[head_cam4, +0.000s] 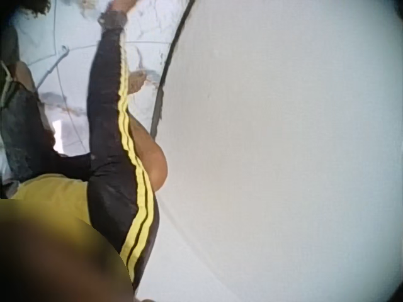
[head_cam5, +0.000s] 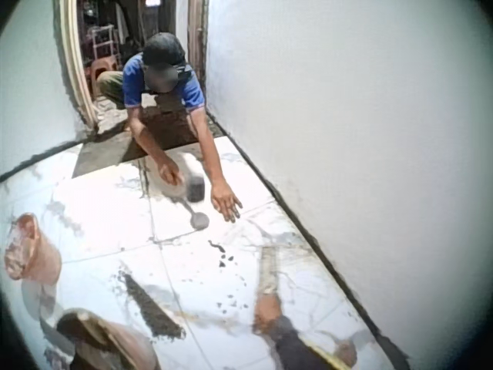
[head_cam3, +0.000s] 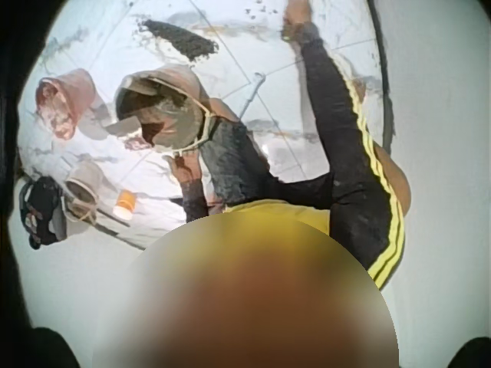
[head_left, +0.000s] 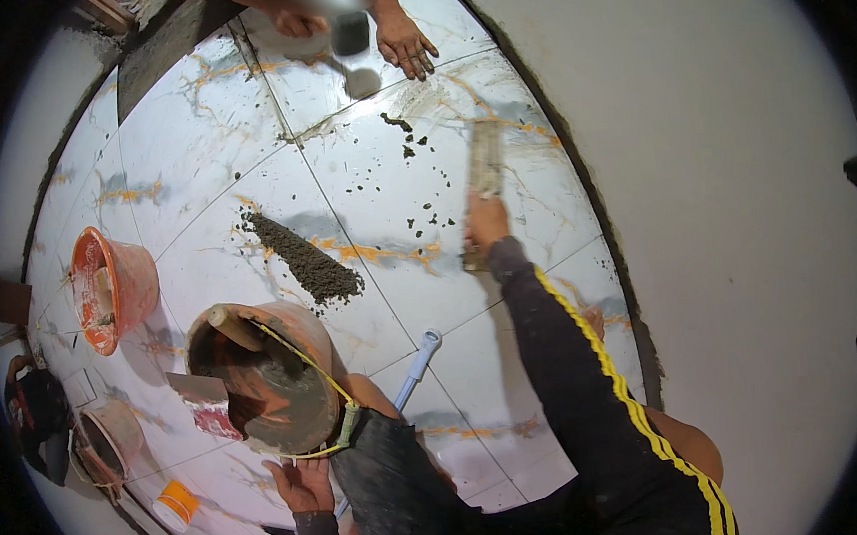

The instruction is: The person applies grout along the edges of marble-patterned floor tiles using a trowel and a bucket. They smooth the grout lines and wipe excess material from the tile surface with a sponge.

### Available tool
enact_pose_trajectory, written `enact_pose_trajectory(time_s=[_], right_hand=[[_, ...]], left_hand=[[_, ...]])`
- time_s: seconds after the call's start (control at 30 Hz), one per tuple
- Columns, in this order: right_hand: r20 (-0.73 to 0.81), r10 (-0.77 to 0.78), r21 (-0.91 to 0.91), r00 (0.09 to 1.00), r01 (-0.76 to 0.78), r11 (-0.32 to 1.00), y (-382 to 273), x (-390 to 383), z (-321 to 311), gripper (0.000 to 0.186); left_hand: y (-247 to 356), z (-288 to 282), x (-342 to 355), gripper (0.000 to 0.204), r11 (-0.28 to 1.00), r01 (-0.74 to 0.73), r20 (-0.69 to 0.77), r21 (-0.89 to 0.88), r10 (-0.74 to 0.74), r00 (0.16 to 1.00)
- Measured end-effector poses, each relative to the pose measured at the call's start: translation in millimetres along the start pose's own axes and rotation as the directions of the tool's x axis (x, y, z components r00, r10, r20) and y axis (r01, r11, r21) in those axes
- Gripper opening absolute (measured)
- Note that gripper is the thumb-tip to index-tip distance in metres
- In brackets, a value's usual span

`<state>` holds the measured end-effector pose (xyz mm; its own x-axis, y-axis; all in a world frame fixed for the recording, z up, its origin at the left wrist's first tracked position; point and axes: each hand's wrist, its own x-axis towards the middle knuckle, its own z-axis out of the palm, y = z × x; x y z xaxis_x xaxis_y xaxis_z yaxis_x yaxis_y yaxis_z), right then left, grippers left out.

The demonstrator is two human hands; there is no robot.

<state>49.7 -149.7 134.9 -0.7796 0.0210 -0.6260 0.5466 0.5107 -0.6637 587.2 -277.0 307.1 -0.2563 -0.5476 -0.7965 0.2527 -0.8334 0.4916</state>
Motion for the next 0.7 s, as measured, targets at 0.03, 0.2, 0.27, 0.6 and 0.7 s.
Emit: enact_pose_trajectory(time_s=[0.03,0.2,0.27,0.6,0.7], right_hand=[[0.066,-0.121,-0.085,0.991,0.126,0.988,-3,-14,28,0.055],[0.377,-0.192,-0.282,0.906,0.309,0.908,-16,-70,95,0.057],[0.088,-0.257,-0.168,0.962,0.269,0.948,-26,-61,78,0.052],[0.184,-0.261,-0.33,0.948,0.31,0.891,-68,-8,118,0.057],[0.411,-0.373,-0.39,0.832,0.53,0.753,-76,-37,168,0.061]], left_hand=[[-1,10,7,0.079,0.998,-0.044,0.09,-0.041,0.048,0.995],[0,37,31,0.06,1.0,-0.016,-0.002,-0.007,0.016,1.0],[2,32,34,0.058,0.999,0.032,0.05,-0.035,-0.031,0.998],[1,1,49,0.043,0.992,-0.008,-0.023,-0.123,0.006,1.0],[19,-18,56,0.047,0.979,-0.037,-0.111,-0.198,0.015,0.994]])
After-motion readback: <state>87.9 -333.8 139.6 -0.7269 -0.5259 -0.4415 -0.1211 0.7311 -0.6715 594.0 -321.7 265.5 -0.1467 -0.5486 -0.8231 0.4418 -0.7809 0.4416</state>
